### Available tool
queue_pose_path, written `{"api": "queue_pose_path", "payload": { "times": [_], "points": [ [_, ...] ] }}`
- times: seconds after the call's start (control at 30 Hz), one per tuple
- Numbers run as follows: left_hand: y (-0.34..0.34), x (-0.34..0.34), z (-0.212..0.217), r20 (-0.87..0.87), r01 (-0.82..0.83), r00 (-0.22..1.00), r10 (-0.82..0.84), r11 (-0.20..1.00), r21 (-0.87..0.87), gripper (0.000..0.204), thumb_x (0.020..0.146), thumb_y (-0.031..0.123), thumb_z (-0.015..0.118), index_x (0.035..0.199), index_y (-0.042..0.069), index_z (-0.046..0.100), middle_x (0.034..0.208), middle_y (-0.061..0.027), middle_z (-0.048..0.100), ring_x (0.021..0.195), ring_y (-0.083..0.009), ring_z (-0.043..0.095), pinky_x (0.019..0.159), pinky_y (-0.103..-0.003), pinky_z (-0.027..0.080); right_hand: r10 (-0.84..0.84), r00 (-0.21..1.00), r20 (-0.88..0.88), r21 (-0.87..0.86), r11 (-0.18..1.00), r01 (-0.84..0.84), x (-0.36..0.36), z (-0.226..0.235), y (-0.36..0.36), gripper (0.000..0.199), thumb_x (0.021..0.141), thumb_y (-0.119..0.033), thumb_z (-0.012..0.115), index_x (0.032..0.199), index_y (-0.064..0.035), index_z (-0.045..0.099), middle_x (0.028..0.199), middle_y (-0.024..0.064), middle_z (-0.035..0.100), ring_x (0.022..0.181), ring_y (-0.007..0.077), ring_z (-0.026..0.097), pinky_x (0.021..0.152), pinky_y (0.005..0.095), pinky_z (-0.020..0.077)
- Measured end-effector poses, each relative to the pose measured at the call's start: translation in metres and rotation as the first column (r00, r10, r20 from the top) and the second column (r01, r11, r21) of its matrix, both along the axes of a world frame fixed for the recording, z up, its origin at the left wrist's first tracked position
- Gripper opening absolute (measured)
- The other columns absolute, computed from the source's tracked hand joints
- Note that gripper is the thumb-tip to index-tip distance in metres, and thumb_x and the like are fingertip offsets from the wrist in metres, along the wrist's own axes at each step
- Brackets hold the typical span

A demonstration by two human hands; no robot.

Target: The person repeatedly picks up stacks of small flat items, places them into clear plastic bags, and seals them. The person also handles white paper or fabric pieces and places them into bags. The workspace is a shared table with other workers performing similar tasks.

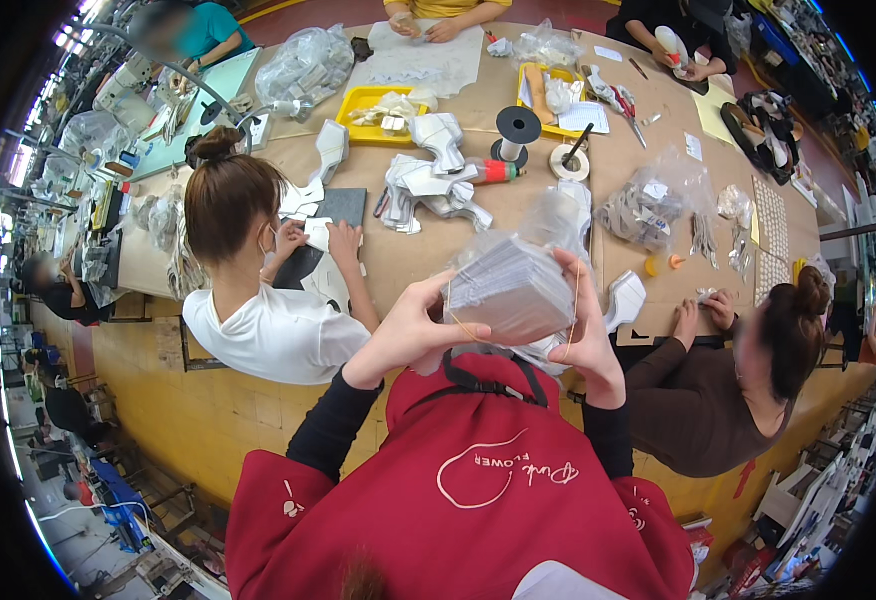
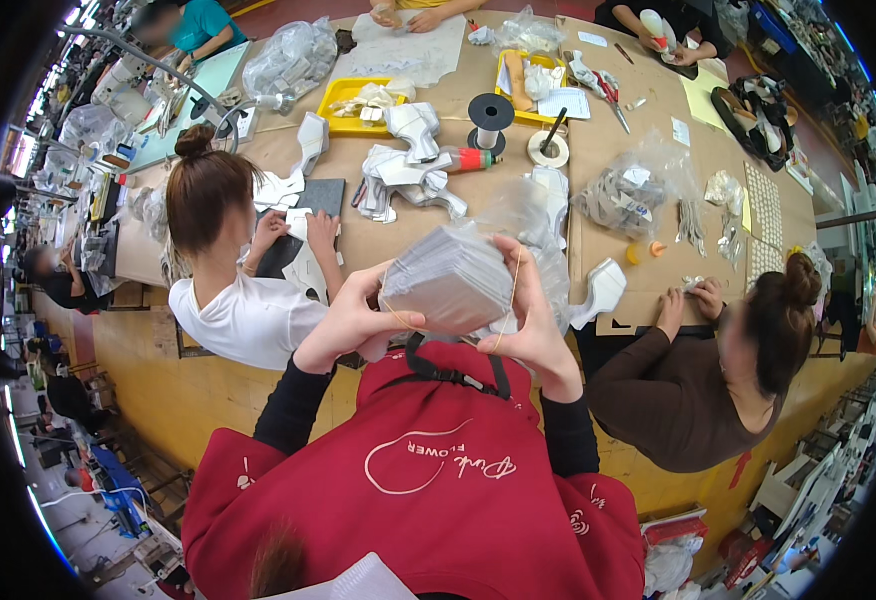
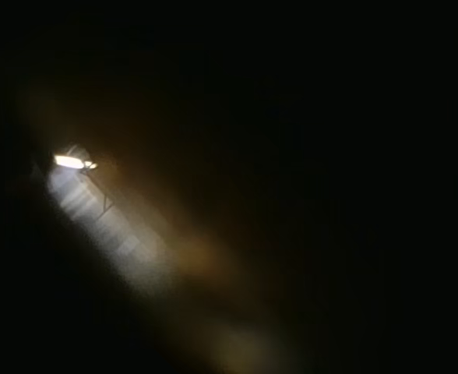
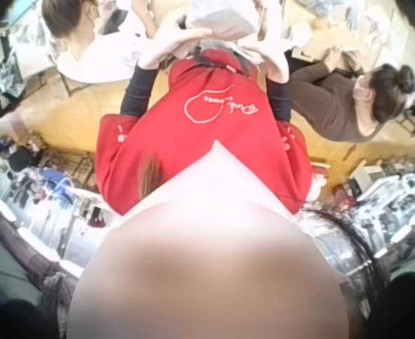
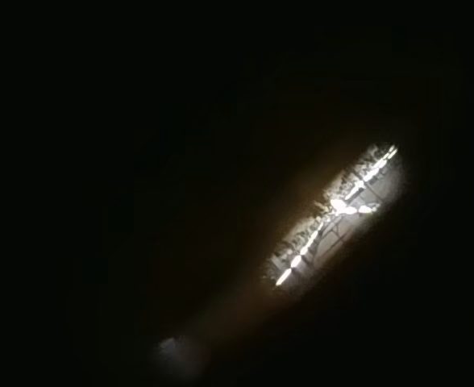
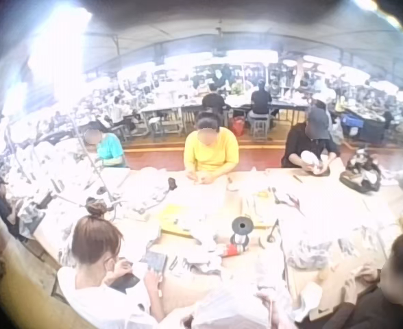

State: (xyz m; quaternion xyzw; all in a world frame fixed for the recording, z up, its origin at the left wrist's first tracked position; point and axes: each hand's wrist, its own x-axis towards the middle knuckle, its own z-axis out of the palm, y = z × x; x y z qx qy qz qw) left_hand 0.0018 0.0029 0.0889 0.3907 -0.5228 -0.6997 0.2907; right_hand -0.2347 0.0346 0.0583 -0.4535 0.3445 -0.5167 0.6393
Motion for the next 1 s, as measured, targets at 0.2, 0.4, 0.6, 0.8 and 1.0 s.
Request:
{"api": "queue_pose_path", "payload": {
  "times": [0.2, 0.4, 0.6, 0.8, 1.0],
  "points": [
    [-0.003, 0.008, -0.003, 0.376, 0.285, 0.917, -0.131, 0.875, -0.39, 0.059, 0.072, 0.023, 0.079, 0.121, 0.0, 0.054, 0.106, -0.0154, 0.063, 0.095, -0.0287, 0.063, 0.084, -0.035, 0.049, 0.056, 0.847, -0.529, -0.149, 0.976, -0.157, -0.008, 0.011, -0.006, 0.083, 0.067, -0.036, 0.08, 0.134, -0.0011, 0.045, 0.118, 0.0101, 0.054, 0.117, 0.0221, 0.051, 0.102, 0.0321, 0.0347],
    [0.005, 0.005, -0.005, 0.478, 0.343, 0.867, -0.14, 0.864, -0.368, 0.059, 0.073, 0.028, 0.076, 0.119, 0.001, 0.053, 0.106, -0.0194, 0.063, 0.095, -0.0347, 0.063, 0.082, -0.04, 0.049, 0.014, 0.944, -0.329, 0.101, 0.995, 0.021, 0.01, -0.004, -0.005, 0.051, 0.071, -0.02, 0.076, 0.114, -0.001, 0.056, 0.101, 0.0095, 0.058, 0.097, 0.0213, 0.057, 0.086, 0.033, 0.0438],
    [0.007, 0.007, -0.012, 0.434, 0.338, 0.883, -0.18, 0.885, -0.32, 0.06, 0.07, 0.03, 0.076, 0.116, 0.0, 0.052, 0.1, -0.0217, 0.063, 0.087, -0.0356, 0.063, 0.077, -0.039, 0.049, 0.049, 0.885, -0.463, -0.244, 0.953, -0.181, 0.001, -0.009, 0.008, 0.059, 0.071, -0.02, 0.077, 0.122, -0.0007, 0.054, 0.109, 0.0108, 0.059, 0.104, 0.0219, 0.058, 0.093, 0.0325, 0.0435],
    [0.003, 0.006, -0.031, 0.515, 0.459, 0.791, -0.33, 0.877, -0.143, 0.05, 0.068, 0.026, 0.078, 0.102, 0.0, 0.051, 0.09, -0.0151, 0.062, 0.078, -0.0245, 0.062, 0.07, -0.035, 0.047, 0.078, 0.937, -0.34, -0.14, 0.981, -0.132, 0.007, -0.018, 0.015, 0.057, 0.077, -0.011, 0.073, 0.128, -0.0003, 0.051, 0.12, 0.0099, 0.056, 0.112, 0.0213, 0.055, 0.101, 0.0335, 0.0397],
    [0.0, -0.009, -0.05, 0.033, 0.02, 0.999, -0.034, 0.937, 0.348, 0.054, 0.082, 0.013, 0.071, 0.128, 0.002, 0.044, 0.111, -0.006, 0.06, 0.1, -0.012, 0.06, 0.083, -0.025, 0.049, -0.697, 0.711, -0.095, -0.141, 0.717, 0.683, 0.017, -0.034, 0.019, 0.028, 0.083, 0.002, 0.063, 0.111, 0.0017, 0.061, 0.105, 0.0068, 0.061, 0.099, 0.0166, 0.058, 0.089, 0.0304, 0.0433]
  ]
}}
